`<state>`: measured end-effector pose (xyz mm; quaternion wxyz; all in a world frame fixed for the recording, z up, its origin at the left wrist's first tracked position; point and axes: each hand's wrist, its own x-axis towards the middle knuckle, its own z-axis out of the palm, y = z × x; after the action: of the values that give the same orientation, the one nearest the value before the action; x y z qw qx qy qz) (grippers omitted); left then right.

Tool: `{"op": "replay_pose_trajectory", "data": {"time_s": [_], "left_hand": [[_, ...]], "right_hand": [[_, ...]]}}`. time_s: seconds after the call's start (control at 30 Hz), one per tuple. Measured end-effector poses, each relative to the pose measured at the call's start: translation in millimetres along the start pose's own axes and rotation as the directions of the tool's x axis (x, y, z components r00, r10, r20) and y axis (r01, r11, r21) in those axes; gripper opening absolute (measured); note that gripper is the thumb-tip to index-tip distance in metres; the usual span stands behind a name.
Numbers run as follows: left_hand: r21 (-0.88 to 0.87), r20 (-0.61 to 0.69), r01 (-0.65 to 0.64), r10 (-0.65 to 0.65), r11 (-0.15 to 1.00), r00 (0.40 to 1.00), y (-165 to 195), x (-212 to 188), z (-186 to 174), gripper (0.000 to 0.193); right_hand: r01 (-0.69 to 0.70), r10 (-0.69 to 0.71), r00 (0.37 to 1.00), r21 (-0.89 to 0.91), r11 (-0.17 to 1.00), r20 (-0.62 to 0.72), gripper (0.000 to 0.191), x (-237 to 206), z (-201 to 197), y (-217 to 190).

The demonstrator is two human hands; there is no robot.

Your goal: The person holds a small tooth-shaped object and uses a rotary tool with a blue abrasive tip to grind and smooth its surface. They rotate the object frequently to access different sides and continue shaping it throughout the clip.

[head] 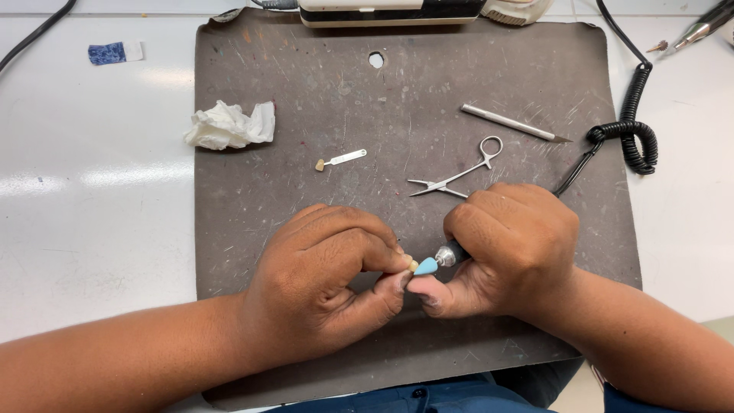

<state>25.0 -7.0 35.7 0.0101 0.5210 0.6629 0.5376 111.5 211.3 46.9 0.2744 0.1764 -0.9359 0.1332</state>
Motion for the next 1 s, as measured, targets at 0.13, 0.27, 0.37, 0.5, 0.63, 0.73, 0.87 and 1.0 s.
{"op": "replay_pose_trajectory", "data": {"time_s": [0.13, 0.27, 0.37, 0.5, 0.63, 0.73, 0.87, 1.0], "left_hand": [[0.003, 0.003, -0.001, 0.001, 1.000, 1.000, 0.1, 0.0, -0.3, 0.014], [-0.003, 0.001, -0.003, 0.003, 1.000, 1.000, 0.0, -0.3, -0.1, 0.014], [0.008, -0.001, 0.003, -0.003, 1.000, 1.000, -0.5, -0.3, -0.2, 0.014], [0.001, 0.003, 0.001, -0.001, 1.000, 1.000, -0.6, -0.3, -0.1, 0.014], [0.010, -0.001, -0.007, 0.007, 1.000, 1.000, -0.1, -0.5, -0.9, 0.015], [0.002, -0.002, -0.006, 0.006, 1.000, 1.000, -0.6, 0.1, -1.1, 0.015], [0.005, 0.003, -0.009, 0.009, 1.000, 1.000, 0.0, -0.2, -1.3, 0.015], [0.001, 0.003, -0.001, 0.001, 1.000, 1.000, -0.4, 0.3, -1.1, 0.015]], "right_hand": [[-0.004, 0.004, 1.000, 0.002, 1.000, 0.002, 0.067, 0.0, 0.1, -0.1], [0.005, -0.005, 1.000, 0.002, 1.000, 0.004, 0.067, -0.2, -0.4, 0.3], [0.008, -0.008, 1.000, 0.002, 1.000, -0.006, 0.067, -0.1, 0.4, 0.2], [-0.003, 0.003, 1.000, -0.003, 1.000, -0.008, 0.067, 0.3, 2.2, 0.6], [-0.003, 0.003, 1.000, -0.004, 1.000, -0.011, 0.067, -0.1, 1.1, 0.6], [0.009, -0.009, 1.000, -0.010, 1.000, 0.003, 0.067, -0.1, 0.5, 1.2], [-0.009, 0.009, 1.000, -0.004, 1.000, 0.007, 0.067, -0.4, 0.7, 0.6], [-0.008, 0.008, 1.000, -0.014, 1.000, -0.014, 0.068, 0.0, 2.1, 0.9]]}}
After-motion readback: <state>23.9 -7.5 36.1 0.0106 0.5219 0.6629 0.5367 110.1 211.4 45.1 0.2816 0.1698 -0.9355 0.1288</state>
